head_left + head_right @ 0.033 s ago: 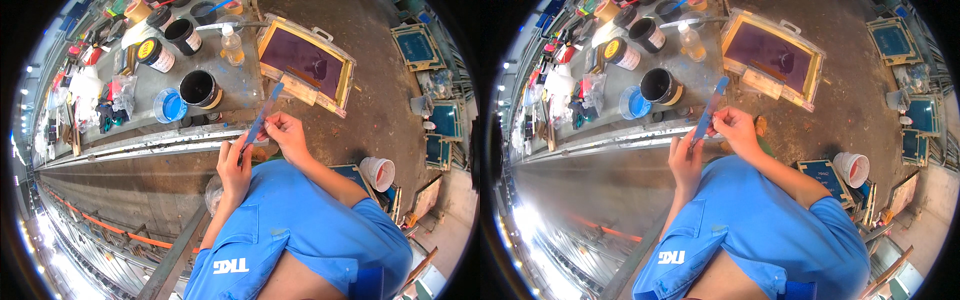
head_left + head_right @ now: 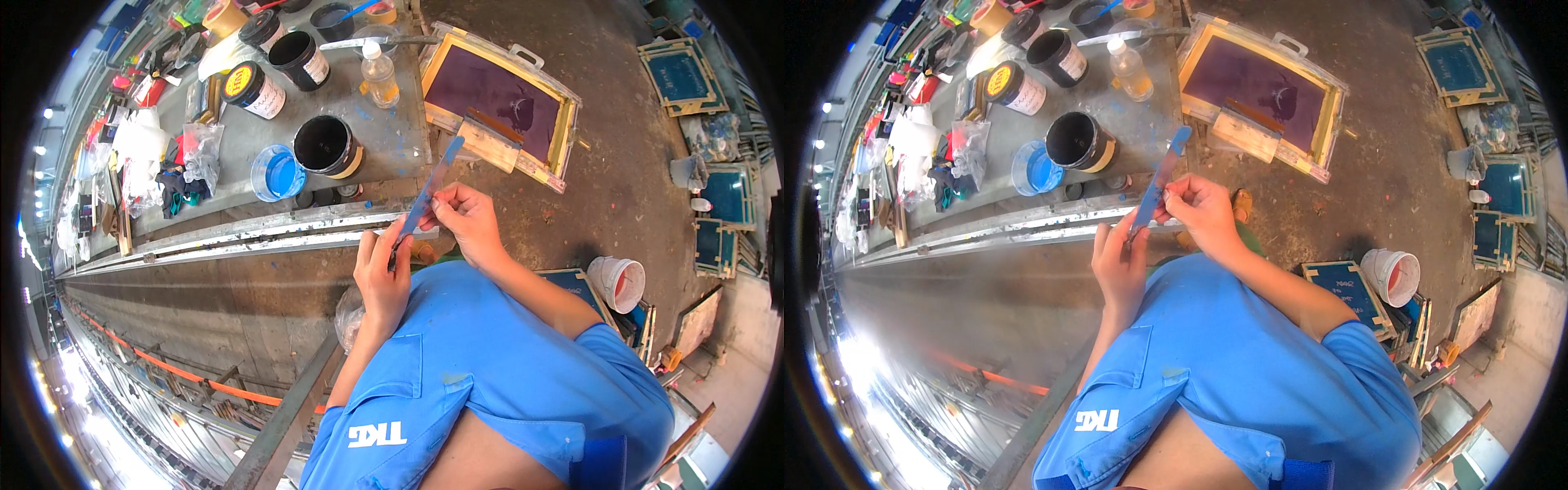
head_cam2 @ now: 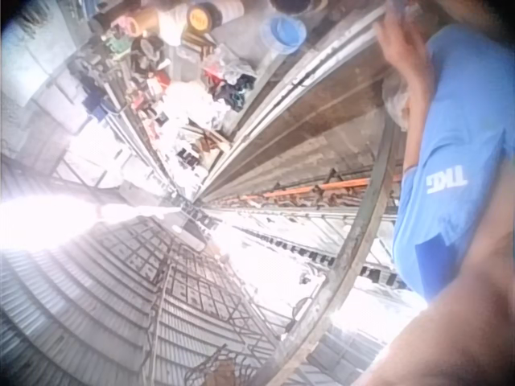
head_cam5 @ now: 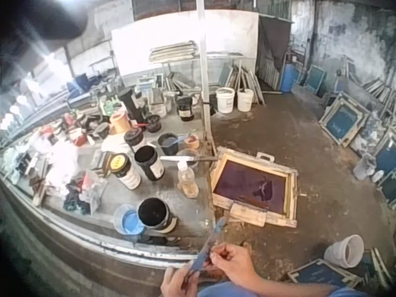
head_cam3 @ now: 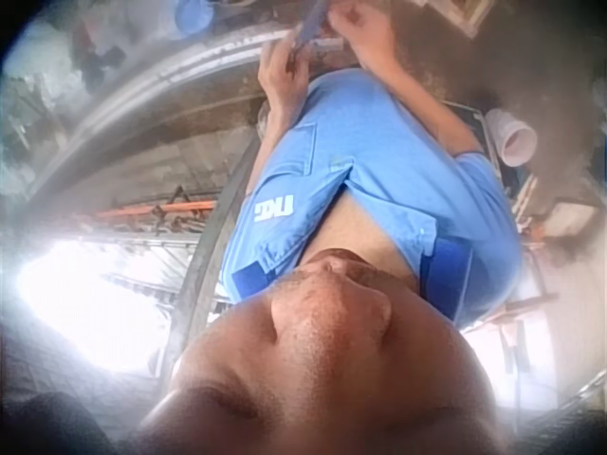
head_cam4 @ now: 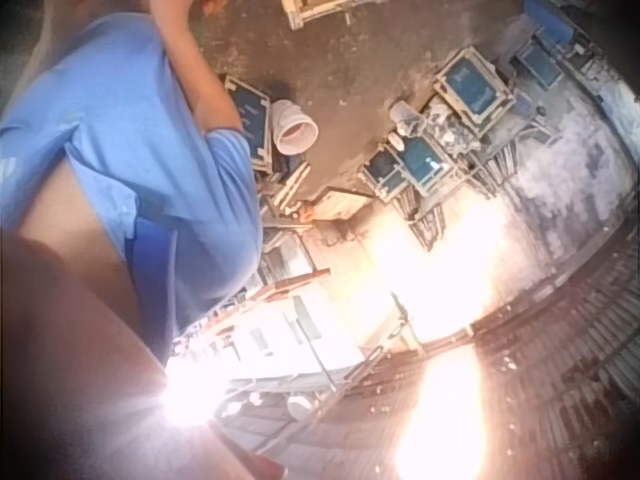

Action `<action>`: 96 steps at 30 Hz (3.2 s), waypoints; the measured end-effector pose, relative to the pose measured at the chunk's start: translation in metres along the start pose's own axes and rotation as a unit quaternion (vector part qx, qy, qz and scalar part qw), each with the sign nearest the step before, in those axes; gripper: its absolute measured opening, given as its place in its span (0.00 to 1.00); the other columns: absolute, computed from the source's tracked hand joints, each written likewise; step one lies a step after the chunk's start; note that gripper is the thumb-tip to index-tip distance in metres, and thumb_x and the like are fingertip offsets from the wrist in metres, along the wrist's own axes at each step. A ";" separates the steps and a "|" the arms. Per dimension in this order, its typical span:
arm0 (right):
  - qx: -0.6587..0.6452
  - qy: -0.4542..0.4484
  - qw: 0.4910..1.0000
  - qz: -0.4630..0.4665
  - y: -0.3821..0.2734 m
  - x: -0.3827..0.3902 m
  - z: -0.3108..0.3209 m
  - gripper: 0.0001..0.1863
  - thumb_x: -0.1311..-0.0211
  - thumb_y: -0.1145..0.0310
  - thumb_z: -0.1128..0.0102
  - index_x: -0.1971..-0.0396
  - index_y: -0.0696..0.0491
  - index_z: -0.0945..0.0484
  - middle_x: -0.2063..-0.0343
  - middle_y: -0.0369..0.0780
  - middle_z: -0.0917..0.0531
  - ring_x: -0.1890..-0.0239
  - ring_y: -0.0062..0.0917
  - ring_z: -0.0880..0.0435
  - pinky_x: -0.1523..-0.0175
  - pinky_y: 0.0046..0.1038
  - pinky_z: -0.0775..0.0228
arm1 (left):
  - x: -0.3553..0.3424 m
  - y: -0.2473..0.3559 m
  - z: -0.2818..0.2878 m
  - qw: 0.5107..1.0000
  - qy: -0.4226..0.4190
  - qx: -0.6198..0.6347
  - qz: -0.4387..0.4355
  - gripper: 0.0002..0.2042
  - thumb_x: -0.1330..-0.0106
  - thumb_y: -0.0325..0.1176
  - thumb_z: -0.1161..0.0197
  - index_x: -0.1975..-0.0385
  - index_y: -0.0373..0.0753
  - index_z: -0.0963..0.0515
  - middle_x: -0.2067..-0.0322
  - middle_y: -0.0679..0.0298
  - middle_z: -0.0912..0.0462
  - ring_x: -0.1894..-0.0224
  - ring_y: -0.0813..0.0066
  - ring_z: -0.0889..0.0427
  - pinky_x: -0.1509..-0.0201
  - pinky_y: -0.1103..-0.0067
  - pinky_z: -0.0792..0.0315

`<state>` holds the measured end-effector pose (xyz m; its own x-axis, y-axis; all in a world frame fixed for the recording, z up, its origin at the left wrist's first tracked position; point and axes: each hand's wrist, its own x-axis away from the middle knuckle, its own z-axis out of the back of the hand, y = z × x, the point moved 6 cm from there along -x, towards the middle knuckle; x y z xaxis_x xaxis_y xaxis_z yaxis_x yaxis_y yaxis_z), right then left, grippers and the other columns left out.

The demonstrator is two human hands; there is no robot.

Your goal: The person applies blue ink to a mesh screen and uses a squeegee to pull the ink across the mesh. They position the screen over a garment on a conveyor belt and transfer the design onto the fabric.

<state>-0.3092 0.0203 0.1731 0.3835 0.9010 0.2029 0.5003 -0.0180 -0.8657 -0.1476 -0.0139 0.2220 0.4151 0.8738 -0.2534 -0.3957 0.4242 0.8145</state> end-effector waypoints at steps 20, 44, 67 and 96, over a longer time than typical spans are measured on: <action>-0.082 -0.018 0.995 -0.058 -0.008 -0.006 -0.013 0.06 0.34 0.77 0.37 0.59 0.61 0.21 0.64 0.43 0.14 0.63 0.25 0.13 0.55 0.25 0.19 | 0.005 -0.035 -0.015 0.936 -0.008 0.292 0.197 0.17 0.34 0.24 0.33 0.45 0.36 0.21 0.69 0.72 0.28 0.75 0.89 0.28 0.72 0.91 0.32; 0.438 -0.050 0.825 0.354 -0.062 -0.002 -0.017 0.09 0.50 0.75 0.29 0.69 0.53 0.20 0.72 0.39 0.14 0.70 0.30 0.14 0.64 0.28 0.22 | 0.001 0.000 -0.004 0.999 -0.004 0.039 -0.004 0.16 0.37 0.20 0.33 0.49 0.37 0.18 0.74 0.64 0.29 0.76 0.76 0.29 0.74 0.79 0.34; 0.333 -0.005 0.891 0.308 -0.061 -0.001 -0.023 0.08 0.46 0.78 0.28 0.65 0.59 0.15 0.69 0.40 0.12 0.68 0.21 0.13 0.63 0.22 0.22 | -0.001 0.000 0.003 0.998 0.042 0.042 0.009 0.15 0.39 0.21 0.31 0.51 0.35 0.18 0.71 0.66 0.27 0.70 0.79 0.26 0.67 0.83 0.31; 0.544 -0.198 0.804 0.137 0.028 -0.010 -0.004 0.08 0.32 0.65 0.43 0.59 0.52 0.19 0.65 0.46 0.15 0.60 0.43 0.16 0.56 0.41 0.25 | 0.000 -0.060 0.039 0.805 0.062 0.544 0.228 0.21 0.20 0.50 0.57 0.42 0.39 0.31 0.79 0.72 0.34 0.81 0.83 0.38 0.76 0.83 0.44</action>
<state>-0.2961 0.0089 0.1481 -0.0214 0.9990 -0.0395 -0.6179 -0.0443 -0.7850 -0.0913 -0.0484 0.1932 0.3180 0.9255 0.2055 0.4956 -0.3471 0.7962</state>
